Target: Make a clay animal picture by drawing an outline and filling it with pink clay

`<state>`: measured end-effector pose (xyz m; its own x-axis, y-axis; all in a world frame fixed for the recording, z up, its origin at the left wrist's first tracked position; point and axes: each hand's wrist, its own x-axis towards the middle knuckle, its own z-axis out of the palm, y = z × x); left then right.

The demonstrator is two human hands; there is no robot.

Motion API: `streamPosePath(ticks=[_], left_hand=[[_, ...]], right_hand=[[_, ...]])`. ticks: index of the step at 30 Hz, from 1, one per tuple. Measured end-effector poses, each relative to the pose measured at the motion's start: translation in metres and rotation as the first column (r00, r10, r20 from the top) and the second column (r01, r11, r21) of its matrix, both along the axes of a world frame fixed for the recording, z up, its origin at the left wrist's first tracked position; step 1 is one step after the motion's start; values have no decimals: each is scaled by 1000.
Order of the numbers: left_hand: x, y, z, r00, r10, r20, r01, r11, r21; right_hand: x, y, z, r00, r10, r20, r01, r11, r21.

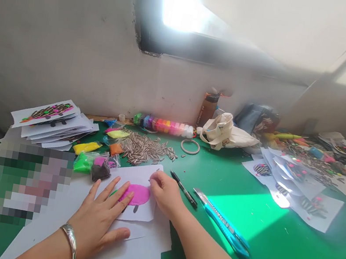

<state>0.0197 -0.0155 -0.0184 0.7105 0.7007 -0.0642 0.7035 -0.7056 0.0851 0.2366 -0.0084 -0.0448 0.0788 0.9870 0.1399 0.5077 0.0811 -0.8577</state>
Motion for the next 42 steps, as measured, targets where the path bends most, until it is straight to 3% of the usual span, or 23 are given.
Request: streamPosePath(ticks=[21, 25, 29, 37, 40, 42], left_hand=[[43, -5, 5, 1000, -8, 22, 9, 998, -58], [33, -5, 3, 997, -29, 69, 28, 1000, 12], [10, -2, -1, 994, 50, 102, -60, 994, 92], [-22, 14, 5, 984, 177, 29, -176, 984, -33], [-25, 18, 7, 983, 181, 39, -178, 981, -74], [-24, 18, 8, 986, 165, 39, -162, 983, -83]], right_hand=[[1, 1, -4, 1000, 22, -2, -22, 1000, 14], [1, 0, -3, 1000, 16, 3, -16, 1000, 14], [1, -2, -1, 1000, 22, 16, -22, 1000, -2], [4, -2, -6, 1000, 21, 11, -21, 1000, 0], [1, -7, -4, 998, 10, 58, -16, 995, 95], [-7, -14, 4, 978, 49, 203, -92, 974, 207]])
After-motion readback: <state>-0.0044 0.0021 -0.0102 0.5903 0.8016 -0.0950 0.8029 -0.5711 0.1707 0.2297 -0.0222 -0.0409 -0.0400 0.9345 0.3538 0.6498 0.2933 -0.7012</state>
